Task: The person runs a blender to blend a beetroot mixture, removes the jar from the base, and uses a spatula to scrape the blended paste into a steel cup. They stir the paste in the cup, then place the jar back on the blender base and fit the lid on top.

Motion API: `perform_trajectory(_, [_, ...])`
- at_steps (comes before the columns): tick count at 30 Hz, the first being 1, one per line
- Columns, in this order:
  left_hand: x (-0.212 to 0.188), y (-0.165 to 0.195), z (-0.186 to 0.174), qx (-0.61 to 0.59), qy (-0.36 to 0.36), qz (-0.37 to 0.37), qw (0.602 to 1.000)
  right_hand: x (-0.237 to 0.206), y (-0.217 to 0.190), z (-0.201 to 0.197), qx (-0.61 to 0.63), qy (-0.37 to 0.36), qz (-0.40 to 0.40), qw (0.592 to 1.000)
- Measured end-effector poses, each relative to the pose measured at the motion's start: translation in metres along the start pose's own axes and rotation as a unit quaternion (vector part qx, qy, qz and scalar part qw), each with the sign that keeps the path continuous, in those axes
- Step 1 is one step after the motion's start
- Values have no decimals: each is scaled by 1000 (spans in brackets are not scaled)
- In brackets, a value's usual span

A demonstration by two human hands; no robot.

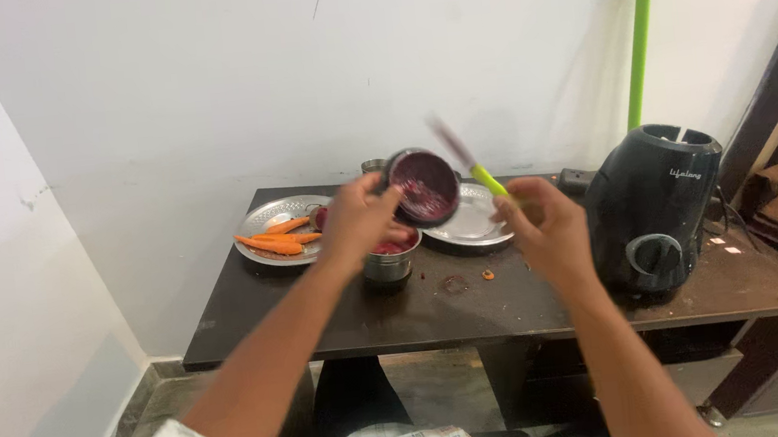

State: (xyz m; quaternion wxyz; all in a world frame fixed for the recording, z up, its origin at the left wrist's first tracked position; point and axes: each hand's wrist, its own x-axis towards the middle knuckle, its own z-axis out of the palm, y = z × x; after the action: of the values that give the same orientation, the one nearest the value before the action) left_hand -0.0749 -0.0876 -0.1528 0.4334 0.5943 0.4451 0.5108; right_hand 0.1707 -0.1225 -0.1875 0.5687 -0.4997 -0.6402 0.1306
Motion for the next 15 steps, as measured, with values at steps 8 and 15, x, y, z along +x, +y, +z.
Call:
perform_trajectory(8, [31, 14, -42, 192, 28, 98, 976, 21, -16, -29, -170, 53, -305, 936])
perform_trajectory(15, [50, -7, -46, 336, 93, 303, 887, 35, -32, -15, -251, 18, -429, 868])
